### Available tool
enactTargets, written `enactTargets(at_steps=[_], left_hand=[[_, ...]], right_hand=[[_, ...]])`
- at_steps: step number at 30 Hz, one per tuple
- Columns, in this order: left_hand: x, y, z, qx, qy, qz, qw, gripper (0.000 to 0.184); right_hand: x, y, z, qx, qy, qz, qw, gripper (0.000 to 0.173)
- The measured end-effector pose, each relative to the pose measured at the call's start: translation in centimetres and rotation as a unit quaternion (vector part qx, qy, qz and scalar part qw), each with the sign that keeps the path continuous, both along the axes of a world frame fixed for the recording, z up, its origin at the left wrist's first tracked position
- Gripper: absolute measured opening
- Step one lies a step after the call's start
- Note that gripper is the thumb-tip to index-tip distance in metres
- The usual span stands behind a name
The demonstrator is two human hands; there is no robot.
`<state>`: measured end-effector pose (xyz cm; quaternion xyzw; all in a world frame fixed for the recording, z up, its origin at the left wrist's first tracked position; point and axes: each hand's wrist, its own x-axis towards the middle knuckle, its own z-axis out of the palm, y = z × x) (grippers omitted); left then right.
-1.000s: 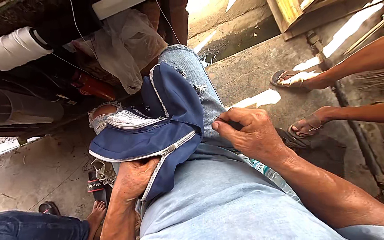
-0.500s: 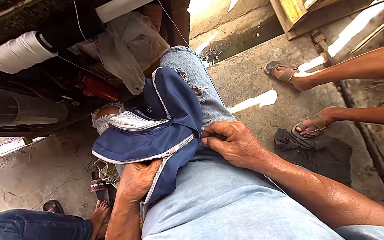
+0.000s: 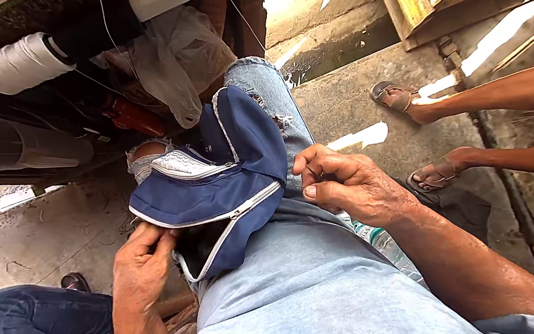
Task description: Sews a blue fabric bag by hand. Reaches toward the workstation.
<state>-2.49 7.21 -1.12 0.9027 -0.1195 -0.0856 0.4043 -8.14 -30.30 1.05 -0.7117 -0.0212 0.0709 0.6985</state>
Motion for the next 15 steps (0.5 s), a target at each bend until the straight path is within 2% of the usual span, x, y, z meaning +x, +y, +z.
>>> enactTargets(at_steps=[2,4,6,8,10,11,13,15], left_hand=[[-0.1,2.3,-0.3,0.171,-0.048,0.066,0.982,0.032],[-0.4,2.3,0.1,0.231,-0.057,0.059,0.969,0.038],[-1.2,0.3,0.9,0.155,-0.08,-0.008,0.985,0.035],[-1.1,-2.4,1.2,-0.025,-0.038,-0.118,0.992,0.027],[0.4,-4.9,0.3,-0.18,0.04,-0.235,0.954,0.025],[1.2,-5.9,-0.2,-0.234,0.095,-0.257,0.933,0.023],[1.7,-8.2,-0.1,-0.268,0.18,-0.194,0.926,0.017],[1.8,-10.5,0.8,-0.242,0.204,-0.129,0.94,0.009]], right_hand=[[0.3,0.0,-0.2,0.056,0.009,0.013,0.998,0.011],[0.7,0.1,-0.4,0.102,0.025,0.022,0.994,0.012],[0.9,0.1,-0.5,0.139,0.042,0.033,0.989,0.012],[1.1,-0.1,-0.5,0.171,0.06,0.05,0.982,0.011],[1.0,-0.5,-0.2,0.18,0.088,0.077,0.977,0.01],[0.9,-0.7,0.0,0.177,0.106,0.1,0.973,0.01],[0.9,-1.1,0.1,0.161,0.131,0.145,0.967,0.012],[0.5,-1.6,0.1,0.152,0.153,0.165,0.962,0.013]])
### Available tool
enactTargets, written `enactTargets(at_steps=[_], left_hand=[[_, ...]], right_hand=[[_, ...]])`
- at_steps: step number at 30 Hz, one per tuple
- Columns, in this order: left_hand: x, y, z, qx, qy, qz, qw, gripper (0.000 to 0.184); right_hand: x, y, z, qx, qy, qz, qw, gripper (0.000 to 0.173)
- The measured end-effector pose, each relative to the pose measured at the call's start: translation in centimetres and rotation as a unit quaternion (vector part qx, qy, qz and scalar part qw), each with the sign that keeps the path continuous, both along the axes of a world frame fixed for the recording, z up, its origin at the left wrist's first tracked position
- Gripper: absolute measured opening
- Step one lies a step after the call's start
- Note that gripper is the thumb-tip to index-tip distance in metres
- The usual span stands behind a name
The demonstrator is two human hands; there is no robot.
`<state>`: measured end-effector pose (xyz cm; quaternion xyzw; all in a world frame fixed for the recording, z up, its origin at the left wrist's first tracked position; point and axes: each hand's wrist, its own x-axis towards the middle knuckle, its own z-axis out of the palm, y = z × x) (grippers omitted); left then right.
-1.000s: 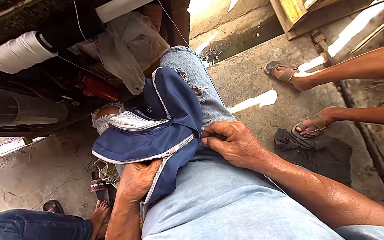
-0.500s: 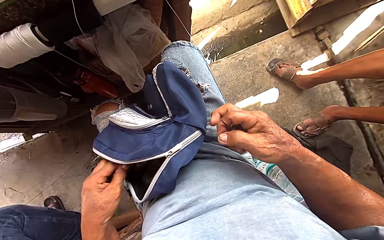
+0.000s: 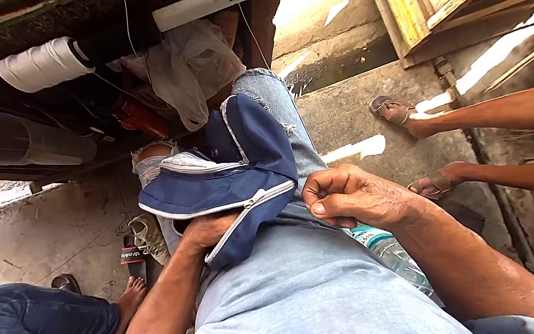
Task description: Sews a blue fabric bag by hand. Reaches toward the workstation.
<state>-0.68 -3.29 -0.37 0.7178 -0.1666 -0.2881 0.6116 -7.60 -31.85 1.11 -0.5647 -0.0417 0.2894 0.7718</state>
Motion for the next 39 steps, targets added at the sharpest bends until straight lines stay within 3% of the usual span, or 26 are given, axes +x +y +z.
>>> enactTargets(at_steps=[2,7,10,14,18,20,24,27,30,35,37,39], left_hand=[[0.3,-1.1,0.5,0.048,-0.016,-0.006,0.999,0.003],[0.0,-1.2,1.2,0.112,-0.055,-0.065,0.99,0.01],[0.0,-1.9,1.7,0.172,-0.025,-0.066,0.983,0.009],[0.4,-2.9,2.5,0.253,-0.063,-0.105,0.96,0.013],[0.6,-2.3,1.8,0.247,-0.051,-0.073,0.965,0.014],[0.7,-2.0,1.5,0.191,-0.018,-0.026,0.981,0.009],[0.3,-1.9,1.7,0.167,0.001,0.0,0.986,0.012],[-0.3,-2.0,2.1,0.192,0.001,0.01,0.981,0.011],[-0.4,-1.6,1.9,0.147,0.058,0.03,0.987,0.005],[-0.6,-1.2,1.7,0.172,0.041,0.022,0.984,0.005],[-0.8,-0.6,1.3,0.123,0.045,0.046,0.99,0.009],[-0.9,-0.2,0.9,0.056,0.058,0.087,0.993,0.001]], right_hand=[[-0.2,-0.6,0.0,-0.007,0.023,0.015,1.0,0.014],[-0.9,-1.9,0.3,-0.066,0.087,0.061,0.992,0.019],[-0.9,-2.5,0.6,-0.058,0.051,0.041,0.996,0.018],[-0.7,-2.4,0.6,-0.036,-0.05,-0.035,0.998,0.01],[-0.9,-1.9,-0.3,0.056,-0.057,-0.084,0.993,0.012],[-1.0,-1.8,-0.5,0.089,-0.031,-0.076,0.993,0.016],[-0.9,-1.8,-0.5,0.085,-0.017,-0.09,0.992,0.016],[-0.8,-1.6,-0.6,0.052,-0.029,-0.124,0.991,0.017],[-0.7,-1.4,-0.5,0.002,-0.036,-0.137,0.99,0.016],[-0.4,-1.3,0.1,-0.2,-0.1,-0.12,0.967,0.015],[-0.5,-1.6,0.1,-0.28,-0.141,-0.124,0.942,0.012],[-0.6,-1.9,0.5,-0.383,-0.169,-0.145,0.897,0.009]])
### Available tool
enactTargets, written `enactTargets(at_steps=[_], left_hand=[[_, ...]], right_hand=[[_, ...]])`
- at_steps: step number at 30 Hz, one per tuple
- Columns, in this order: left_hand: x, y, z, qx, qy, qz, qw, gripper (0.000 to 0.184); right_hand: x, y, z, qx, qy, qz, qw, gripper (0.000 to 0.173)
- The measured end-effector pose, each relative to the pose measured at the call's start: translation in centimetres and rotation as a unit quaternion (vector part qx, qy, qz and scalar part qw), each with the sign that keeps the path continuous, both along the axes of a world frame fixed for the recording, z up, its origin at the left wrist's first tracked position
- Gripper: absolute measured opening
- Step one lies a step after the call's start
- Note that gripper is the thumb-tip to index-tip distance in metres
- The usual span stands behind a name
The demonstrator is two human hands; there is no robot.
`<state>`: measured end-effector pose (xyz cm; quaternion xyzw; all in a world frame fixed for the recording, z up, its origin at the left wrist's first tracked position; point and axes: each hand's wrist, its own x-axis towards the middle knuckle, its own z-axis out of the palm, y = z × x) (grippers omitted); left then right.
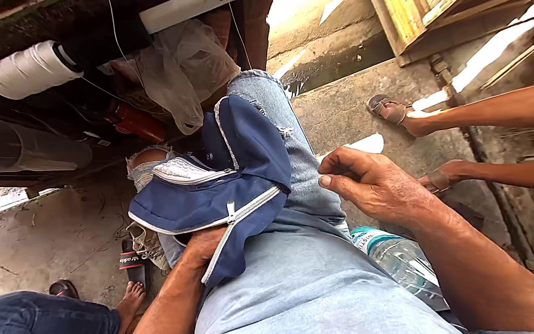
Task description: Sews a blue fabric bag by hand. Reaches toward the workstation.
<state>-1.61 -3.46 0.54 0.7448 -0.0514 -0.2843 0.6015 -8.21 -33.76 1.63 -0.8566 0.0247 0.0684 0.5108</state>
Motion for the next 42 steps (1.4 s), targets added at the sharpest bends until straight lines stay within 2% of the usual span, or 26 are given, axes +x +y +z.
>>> enactTargets(at_steps=[2,4,7,9,11,15,26,31,42], left_hand=[[-0.2,-0.2,-0.1,-0.064,-0.013,0.058,0.996,0.008],[-0.1,0.1,-0.7,-0.146,-0.019,0.078,0.986,0.021],[-0.2,0.5,-1.0,-0.2,-0.031,0.041,0.979,0.024],[-0.3,0.5,-1.0,-0.211,-0.028,0.035,0.976,0.024],[-0.3,0.4,-0.9,-0.217,-0.024,0.039,0.975,0.025],[-0.3,0.6,-1.0,-0.217,-0.025,0.04,0.975,0.025],[-0.4,0.2,-0.6,-0.2,-0.01,0.055,0.978,0.028],[-0.4,0.1,-0.8,-0.206,-0.014,0.052,0.977,0.027],[-0.5,0.0,-0.5,-0.204,0.001,0.053,0.978,0.029]], right_hand=[[0.2,0.0,0.6,-0.042,-0.028,-0.02,0.999,0.023],[0.3,0.6,1.6,-0.045,-0.056,-0.01,0.997,0.033],[0.7,2.2,2.7,-0.049,-0.092,0.049,0.993,0.035],[1.2,3.1,3.0,-0.049,-0.112,0.086,0.989,0.026],[1.7,3.8,2.9,-0.062,-0.159,0.098,0.98,0.019],[2.4,4.4,2.1,-0.075,-0.199,0.09,0.973,0.018],[2.4,4.3,1.8,-0.061,-0.2,0.097,0.973,0.02],[2.2,4.5,1.7,-0.084,-0.184,0.085,0.976,0.02],[2.5,4.5,1.4,-0.048,-0.183,0.087,0.978,0.019]])
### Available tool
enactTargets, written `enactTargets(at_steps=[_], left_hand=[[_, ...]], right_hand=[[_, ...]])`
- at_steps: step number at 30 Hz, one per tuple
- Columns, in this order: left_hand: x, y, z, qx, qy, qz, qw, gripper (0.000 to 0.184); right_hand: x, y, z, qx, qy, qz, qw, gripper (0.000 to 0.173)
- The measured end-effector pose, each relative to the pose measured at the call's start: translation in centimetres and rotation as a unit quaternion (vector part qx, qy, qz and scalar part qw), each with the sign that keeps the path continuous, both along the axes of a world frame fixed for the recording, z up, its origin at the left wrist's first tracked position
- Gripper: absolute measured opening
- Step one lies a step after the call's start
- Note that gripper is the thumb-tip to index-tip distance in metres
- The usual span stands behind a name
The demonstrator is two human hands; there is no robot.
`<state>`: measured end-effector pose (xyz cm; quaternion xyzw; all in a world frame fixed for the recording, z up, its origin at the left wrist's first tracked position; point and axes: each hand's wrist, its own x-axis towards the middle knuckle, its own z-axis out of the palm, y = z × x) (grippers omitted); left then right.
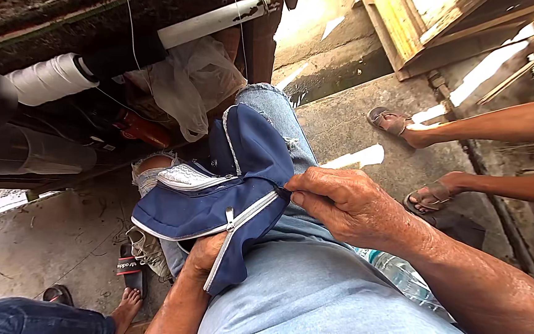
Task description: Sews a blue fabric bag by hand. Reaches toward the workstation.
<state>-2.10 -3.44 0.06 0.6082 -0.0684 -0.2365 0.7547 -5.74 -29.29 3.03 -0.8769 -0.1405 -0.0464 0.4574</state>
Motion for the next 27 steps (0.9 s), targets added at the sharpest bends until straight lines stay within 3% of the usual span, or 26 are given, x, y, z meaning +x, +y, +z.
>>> enactTargets(at_steps=[12,20,27], left_hand=[[-0.2,0.1,-0.2,0.039,-0.02,-0.012,0.999,0.024],[-0.8,-0.3,0.4,0.178,-0.099,-0.075,0.976,0.011],[-0.6,-1.0,0.7,0.229,-0.124,-0.106,0.96,0.015]], right_hand=[[0.2,-0.1,0.0,-0.016,-0.01,0.013,1.0,0.019],[0.9,-0.5,1.3,-0.166,-0.017,0.051,0.985,0.021],[1.8,-0.2,1.4,-0.261,-0.048,0.103,0.959,0.012]])
